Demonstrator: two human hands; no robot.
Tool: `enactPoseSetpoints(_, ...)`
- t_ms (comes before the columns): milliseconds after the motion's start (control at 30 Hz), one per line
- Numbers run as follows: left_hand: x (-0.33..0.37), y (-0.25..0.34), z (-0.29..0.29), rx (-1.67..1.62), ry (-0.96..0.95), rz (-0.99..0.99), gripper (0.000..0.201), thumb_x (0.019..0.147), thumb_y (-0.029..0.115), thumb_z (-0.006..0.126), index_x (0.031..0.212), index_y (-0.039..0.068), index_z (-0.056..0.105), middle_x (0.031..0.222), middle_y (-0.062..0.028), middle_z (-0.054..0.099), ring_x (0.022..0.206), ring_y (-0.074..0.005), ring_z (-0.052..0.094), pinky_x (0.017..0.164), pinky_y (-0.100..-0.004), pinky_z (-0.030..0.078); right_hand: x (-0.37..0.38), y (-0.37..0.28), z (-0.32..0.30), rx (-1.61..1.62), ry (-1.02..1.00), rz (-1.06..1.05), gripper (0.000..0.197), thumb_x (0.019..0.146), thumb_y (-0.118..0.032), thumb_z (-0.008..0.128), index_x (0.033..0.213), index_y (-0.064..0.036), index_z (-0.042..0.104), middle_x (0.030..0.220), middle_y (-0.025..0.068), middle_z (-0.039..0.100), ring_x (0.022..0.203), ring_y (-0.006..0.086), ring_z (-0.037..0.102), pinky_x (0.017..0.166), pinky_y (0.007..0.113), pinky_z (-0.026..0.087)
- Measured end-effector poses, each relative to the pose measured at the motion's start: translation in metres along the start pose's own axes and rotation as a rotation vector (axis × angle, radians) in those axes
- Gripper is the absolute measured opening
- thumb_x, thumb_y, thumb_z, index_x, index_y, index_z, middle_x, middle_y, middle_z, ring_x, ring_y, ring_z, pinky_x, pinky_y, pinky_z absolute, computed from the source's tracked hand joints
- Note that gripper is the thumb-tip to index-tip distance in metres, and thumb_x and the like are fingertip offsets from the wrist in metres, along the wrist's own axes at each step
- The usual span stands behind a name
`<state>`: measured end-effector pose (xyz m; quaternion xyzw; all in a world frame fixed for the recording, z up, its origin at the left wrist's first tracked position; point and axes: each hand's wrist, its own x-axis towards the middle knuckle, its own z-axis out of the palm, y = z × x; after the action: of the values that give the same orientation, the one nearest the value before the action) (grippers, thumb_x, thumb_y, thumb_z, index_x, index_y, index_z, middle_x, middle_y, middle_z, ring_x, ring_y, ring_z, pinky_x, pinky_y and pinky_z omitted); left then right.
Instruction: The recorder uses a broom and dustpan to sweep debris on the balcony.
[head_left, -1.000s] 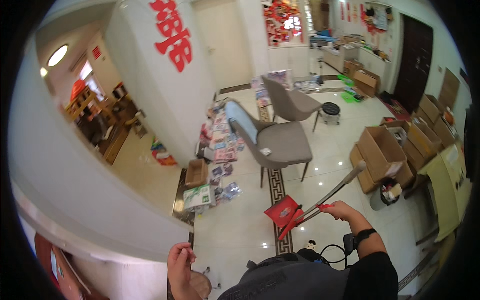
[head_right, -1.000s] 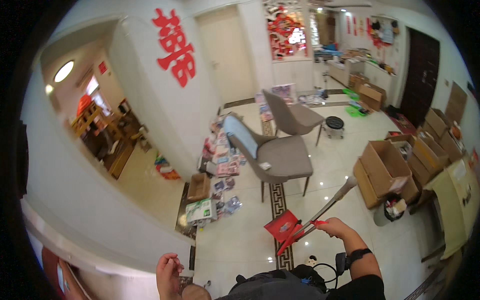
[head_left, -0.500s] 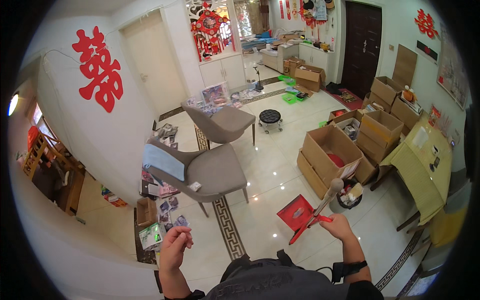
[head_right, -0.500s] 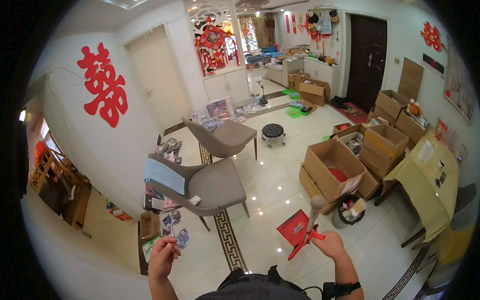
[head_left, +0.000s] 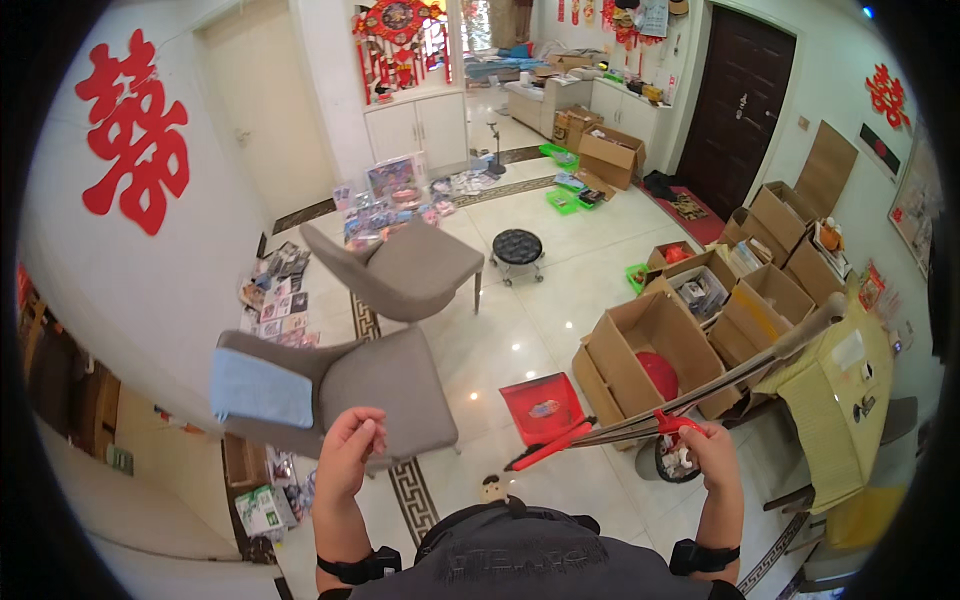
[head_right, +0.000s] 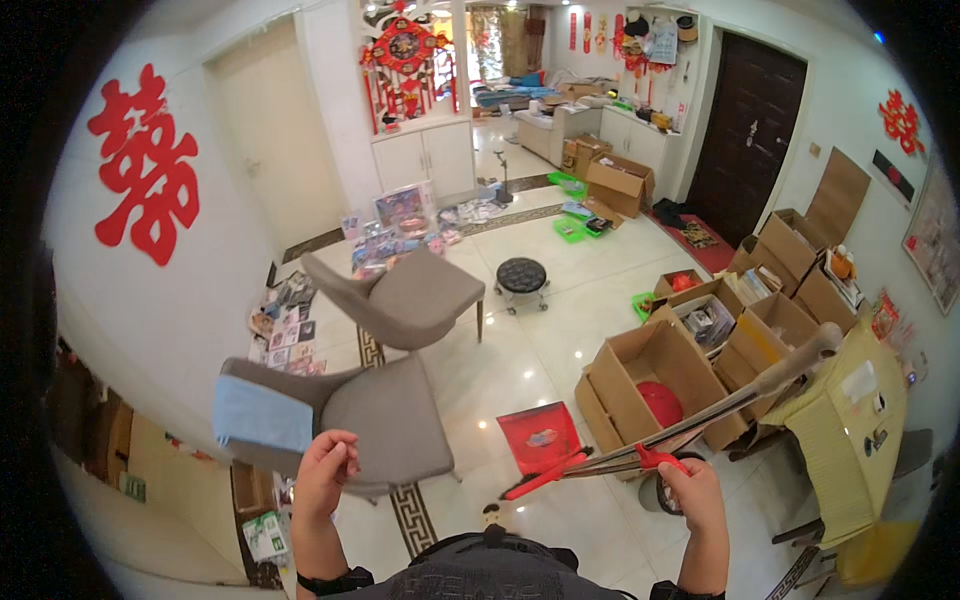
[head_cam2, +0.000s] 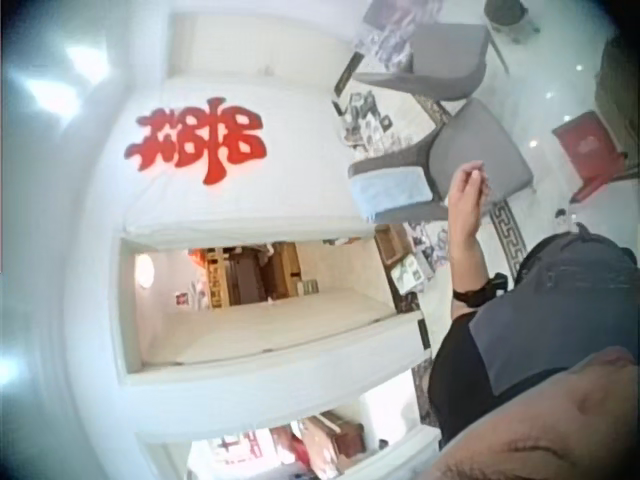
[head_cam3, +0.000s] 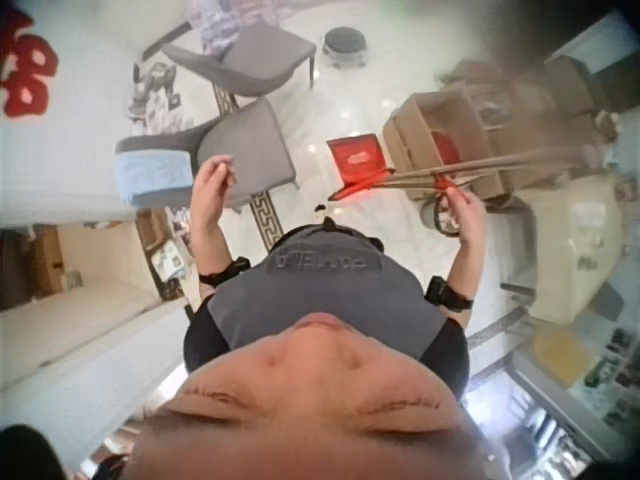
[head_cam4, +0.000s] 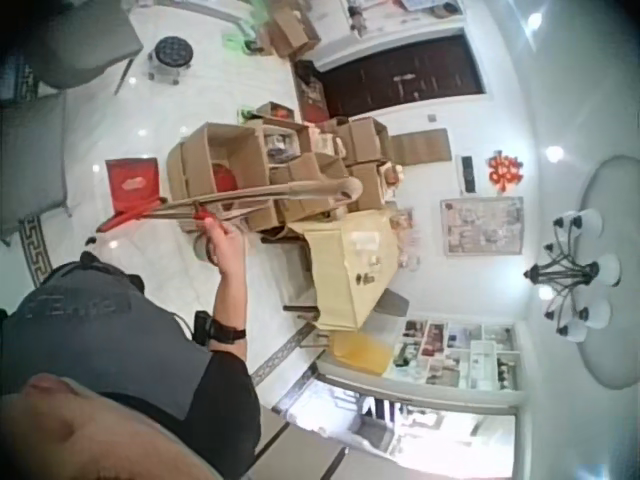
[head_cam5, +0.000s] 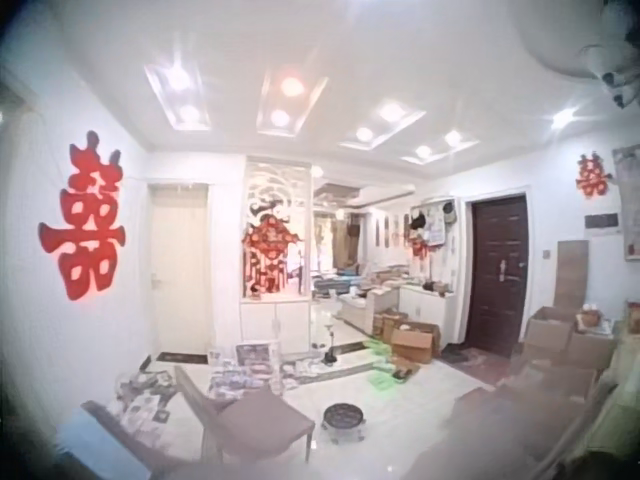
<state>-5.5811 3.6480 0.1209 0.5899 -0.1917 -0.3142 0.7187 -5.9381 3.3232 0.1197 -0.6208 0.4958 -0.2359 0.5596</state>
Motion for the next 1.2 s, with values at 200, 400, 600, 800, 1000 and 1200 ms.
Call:
enactPoseSetpoints(200, 0.187, 0.022, 0.054, 0.032, -0.182, 0.036, 0.016, 0.089, 0.011, 0.048, 0.100, 0.001, 0.054, 0.079, -0.0025, 0.054, 0.066, -0.0093, 0.049, 0.062, -0.0217, 0.041, 0.092, -0.052, 0.024, 0.149, 0.104, -0.010, 0.027, 0.081, -0.025, 0.062, 0.062, -0.0077, 0.053, 0.049, -0.0018, 0.048, 0.038, 0.0051, 0.039, 0.037, 0.019, 0.028)
enactPoseSetpoints(400, 0.348, 0.012, 0.124, 0.095, -0.537, -0.062, 0.018, 0.089, 0.012, 0.050, 0.102, 0.001, 0.056, 0.082, -0.0019, 0.055, 0.070, -0.0085, 0.049, 0.066, -0.0220, 0.040, 0.201, -0.086, 0.033, 0.106, 0.103, -0.075, 0.026, 0.079, -0.021, 0.063, 0.060, -0.0069, 0.052, 0.048, -0.0023, 0.046, 0.039, 0.0051, 0.040, 0.037, 0.020, 0.030)
enactPoseSetpoints(600, 0.502, 0.034, 0.154, 0.094, -0.348, -0.018, 0.018, 0.089, 0.010, 0.048, 0.102, 0.000, 0.054, 0.078, -0.0035, 0.054, 0.066, -0.0110, 0.049, 0.064, -0.0243, 0.043, 0.387, -0.157, 0.046, 0.045, -0.056, -0.155, 0.021, 0.079, -0.017, 0.065, 0.068, -0.0012, 0.058, 0.056, -0.0028, 0.050, 0.048, 0.0053, 0.044, 0.043, 0.022, 0.034)
enactPoseSetpoints(800, 0.609, 0.041, 0.141, -0.060, -0.006, 0.021, 0.017, 0.089, 0.012, 0.049, 0.100, 0.001, 0.054, 0.077, -0.0033, 0.055, 0.062, -0.0108, 0.049, 0.062, -0.0250, 0.043, 0.593, -0.214, 0.083, 0.038, -0.044, -0.083, 0.027, 0.081, -0.026, 0.064, 0.068, -0.0035, 0.057, 0.056, -0.0035, 0.049, 0.048, 0.0053, 0.043, 0.044, 0.022, 0.034)
enactPoseSetpoints(1000, 0.728, 0.029, 0.131, -0.165, 0.217, 0.082, 0.015, 0.090, 0.015, 0.048, 0.098, 0.004, 0.054, 0.077, -0.0011, 0.054, 0.060, -0.0086, 0.048, 0.059, -0.0250, 0.043, 0.760, -0.240, 0.102, -0.029, 0.068, -0.023, 0.027, 0.083, -0.029, 0.063, 0.069, -0.0064, 0.056, 0.055, -0.0036, 0.048, 0.045, 0.0046, 0.041, 0.041, 0.021, 0.032)
enactPoseSetpoints(1200, 0.946, 0.045, 0.185, -0.259, 0.213, 0.127, 0.015, 0.090, 0.016, 0.050, 0.098, 0.004, 0.053, 0.077, 0.0004, 0.051, 0.059, -0.0081, 0.046, 0.057, -0.0229, 0.040, 0.881, -0.292, 0.074, 0.086, 0.185, -0.104, 0.029, 0.085, -0.027, 0.059, 0.065, -0.0070, 0.053, 0.051, -0.0028, 0.046, 0.042, 0.0048, 0.040, 0.039, 0.020, 0.030)
